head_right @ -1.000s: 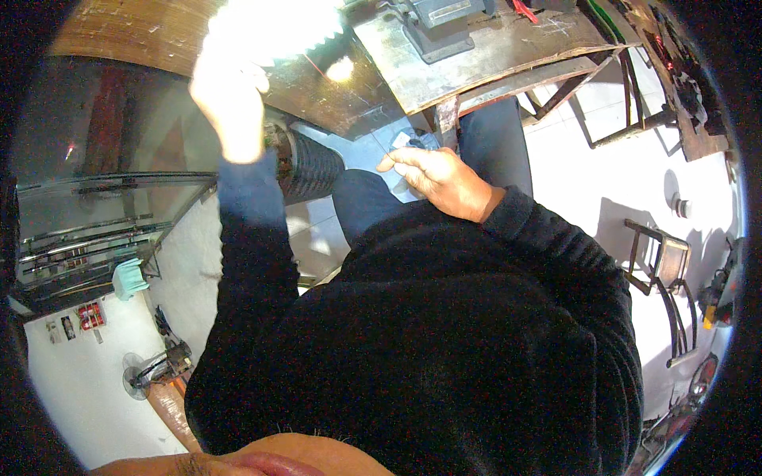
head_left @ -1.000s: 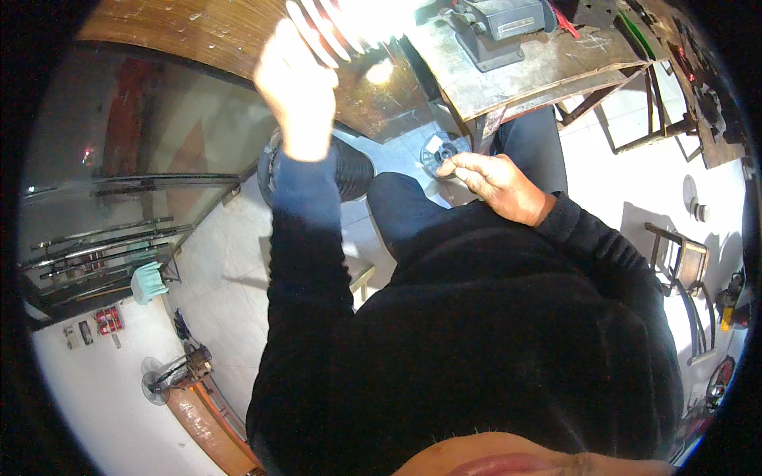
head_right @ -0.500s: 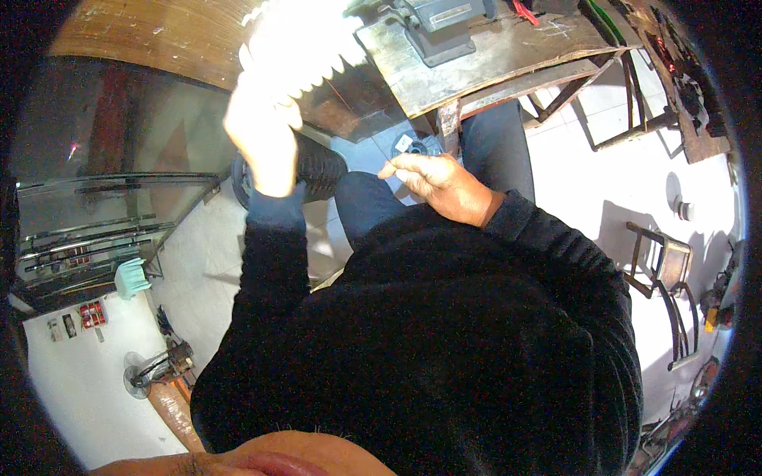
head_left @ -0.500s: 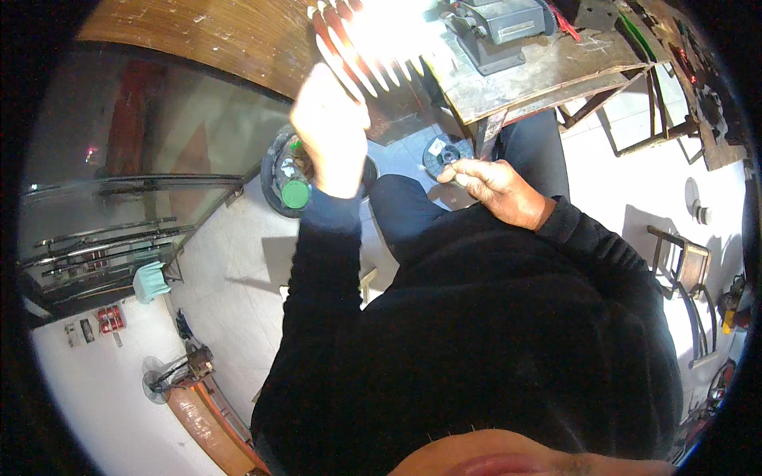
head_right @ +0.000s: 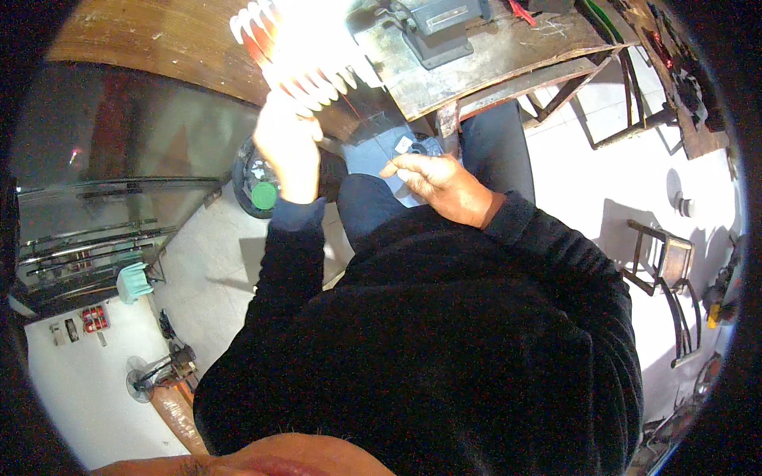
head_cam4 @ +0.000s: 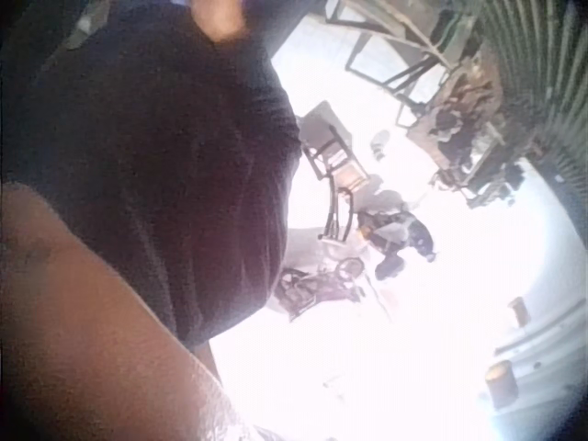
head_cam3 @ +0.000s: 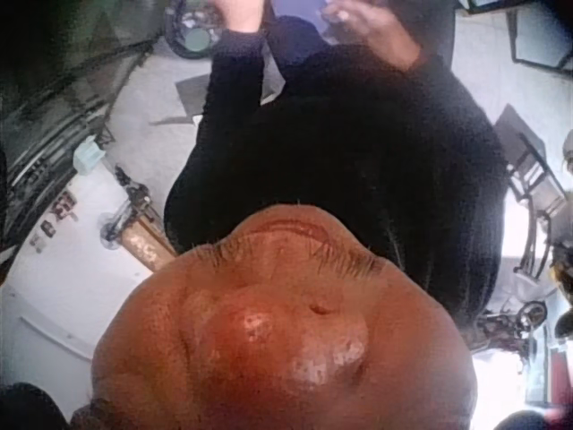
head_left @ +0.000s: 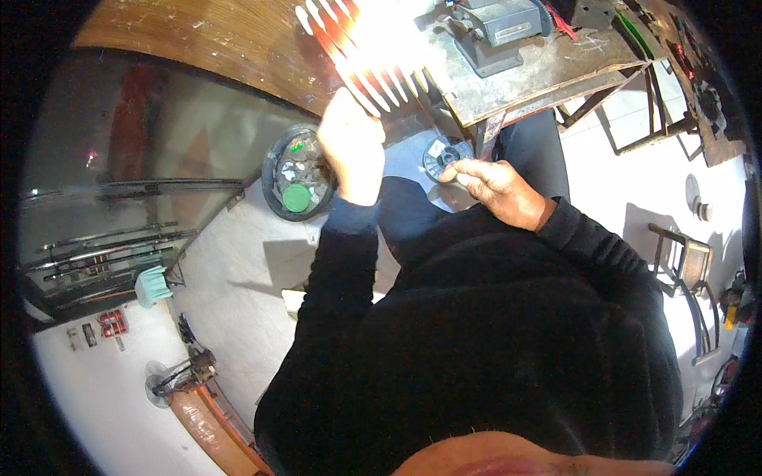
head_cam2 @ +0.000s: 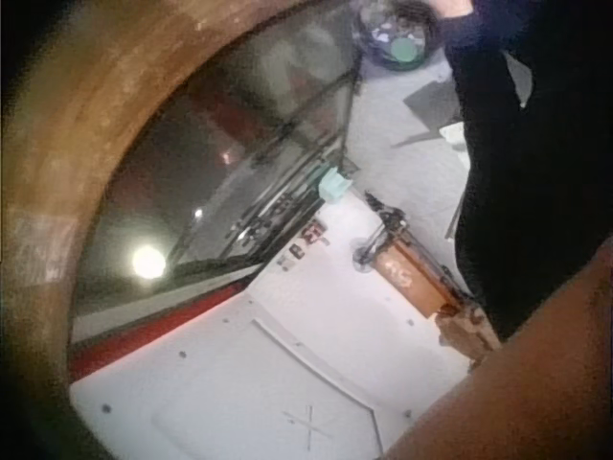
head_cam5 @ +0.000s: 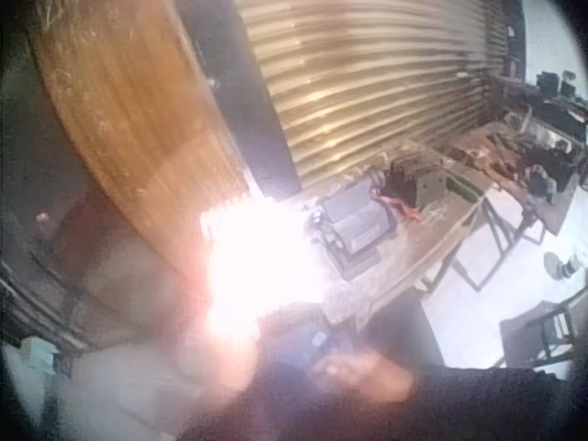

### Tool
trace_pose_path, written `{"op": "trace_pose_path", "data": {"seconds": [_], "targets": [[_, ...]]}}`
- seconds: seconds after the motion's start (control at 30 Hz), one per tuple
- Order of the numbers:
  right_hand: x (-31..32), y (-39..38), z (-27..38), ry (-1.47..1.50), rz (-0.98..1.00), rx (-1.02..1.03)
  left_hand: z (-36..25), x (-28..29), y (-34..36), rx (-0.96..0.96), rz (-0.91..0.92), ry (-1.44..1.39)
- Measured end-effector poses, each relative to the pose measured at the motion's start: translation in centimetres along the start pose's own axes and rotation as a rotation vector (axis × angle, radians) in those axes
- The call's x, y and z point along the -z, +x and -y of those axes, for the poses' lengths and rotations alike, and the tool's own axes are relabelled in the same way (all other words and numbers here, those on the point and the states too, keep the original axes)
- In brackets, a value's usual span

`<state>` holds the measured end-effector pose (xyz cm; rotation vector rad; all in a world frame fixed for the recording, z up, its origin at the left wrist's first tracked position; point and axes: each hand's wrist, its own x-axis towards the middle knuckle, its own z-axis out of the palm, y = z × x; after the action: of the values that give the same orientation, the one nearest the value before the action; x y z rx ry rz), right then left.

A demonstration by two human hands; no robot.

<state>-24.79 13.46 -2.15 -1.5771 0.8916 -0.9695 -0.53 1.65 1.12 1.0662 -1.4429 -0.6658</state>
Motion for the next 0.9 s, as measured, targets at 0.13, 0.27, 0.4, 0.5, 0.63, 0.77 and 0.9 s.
{"op": "trace_pose_path", "data": {"seconds": [0.13,0.27,0.4,0.5,0.63,0.77,0.9], "targets": [[-0.2,0.0,-0.3,-0.072,0.042,0.055,-2.1,2.3,6.2,-0.142,0.005,-0.194],[-0.1,-0.1,-0.2,-0.095,0.056,-0.024,-1.0,0.9,16.7,-0.602,-0.112,0.161],[0.2,0.1,0.4,0.006,0.024,-0.052,1.4,-1.3,11.2,0.129,0.049,-0.386],[0.7,0.2,0.9,-0.024,0.052,-0.107,0.7,-1.6,2.2,0.217,-0.034,-0.245],[0.7,0.1,1.0,-0.019,0.099,-0.044,-2.4,0.7,0.4,-0.074,-0.042,-0.053],[0.7,0.0,0.7,-0.113,0.131,-0.081,-3.2,2.1,9.5,-0.316,-0.021,-0.037],[0.0,0.1,0.2,-0.07,0.063,-0.044,-0.1,1.0,16.0,-0.264,0.0,0.106]]}}
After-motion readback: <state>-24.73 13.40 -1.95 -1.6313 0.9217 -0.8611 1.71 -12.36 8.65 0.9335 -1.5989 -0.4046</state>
